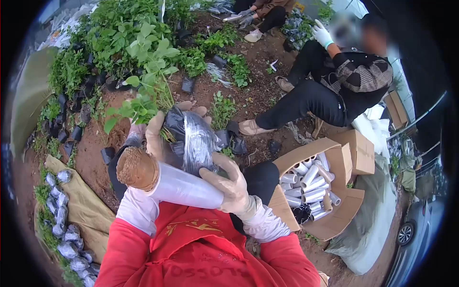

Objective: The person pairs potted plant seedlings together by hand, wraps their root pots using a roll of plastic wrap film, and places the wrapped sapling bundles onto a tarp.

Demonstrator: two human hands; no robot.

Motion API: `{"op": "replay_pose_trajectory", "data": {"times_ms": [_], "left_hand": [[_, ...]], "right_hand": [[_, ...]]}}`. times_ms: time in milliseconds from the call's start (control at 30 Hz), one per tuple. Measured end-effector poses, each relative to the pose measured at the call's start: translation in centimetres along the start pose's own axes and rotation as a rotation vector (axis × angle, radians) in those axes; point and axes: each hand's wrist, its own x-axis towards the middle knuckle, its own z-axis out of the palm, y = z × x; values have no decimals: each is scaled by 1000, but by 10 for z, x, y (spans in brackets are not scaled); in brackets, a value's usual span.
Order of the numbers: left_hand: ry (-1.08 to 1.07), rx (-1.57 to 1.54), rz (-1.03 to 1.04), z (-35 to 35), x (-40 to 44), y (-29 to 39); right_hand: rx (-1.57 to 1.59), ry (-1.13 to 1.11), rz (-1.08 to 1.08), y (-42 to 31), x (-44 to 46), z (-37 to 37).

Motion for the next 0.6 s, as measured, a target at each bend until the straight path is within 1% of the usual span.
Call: {"op": "replay_pose_trajectory", "data": {"times_ms": [33,67,133,167,200,233,267,300,333,367,400,467,533,567,600], "left_hand": [[-3,-33,9,-1,0,-4],[6,-62,21,-3,1,-7],[99,84,77,0,2,-8],[38,18,57,-7,8,-7],[-3,195,132,-8,10,-4],[-42,366,215,-8,11,-4],[-37,402,228,-18,12,-2],[-32,438,240,-28,13,0],[10,338,187,-56,19,1],[55,238,136,-70,23,2],[139,205,167,-29,20,-2],[76,390,226,-28,16,4],[85,391,247,-19,13,3],[86,396,253,-15,13,3],[102,594,327,-15,15,5]], "right_hand": [[56,24,76,0,-5,4],[72,51,75,-1,-4,3],[-25,89,130,-10,2,-4],[-101,94,213,-9,-3,-4],[-150,82,337,-12,-3,-8],[-110,78,385,-10,-6,-9],[-67,73,436,-8,-11,-10],[-100,125,384,-7,-11,-14],[-133,175,328,-5,-10,-22],[-187,213,337,1,-8,-28],[-180,328,335,6,-1,-30],[66,387,666,47,-4,-25],[320,285,949,78,-3,-10],[8,59,911,105,-20,10],[-64,-100,773,119,-38,34]]}}
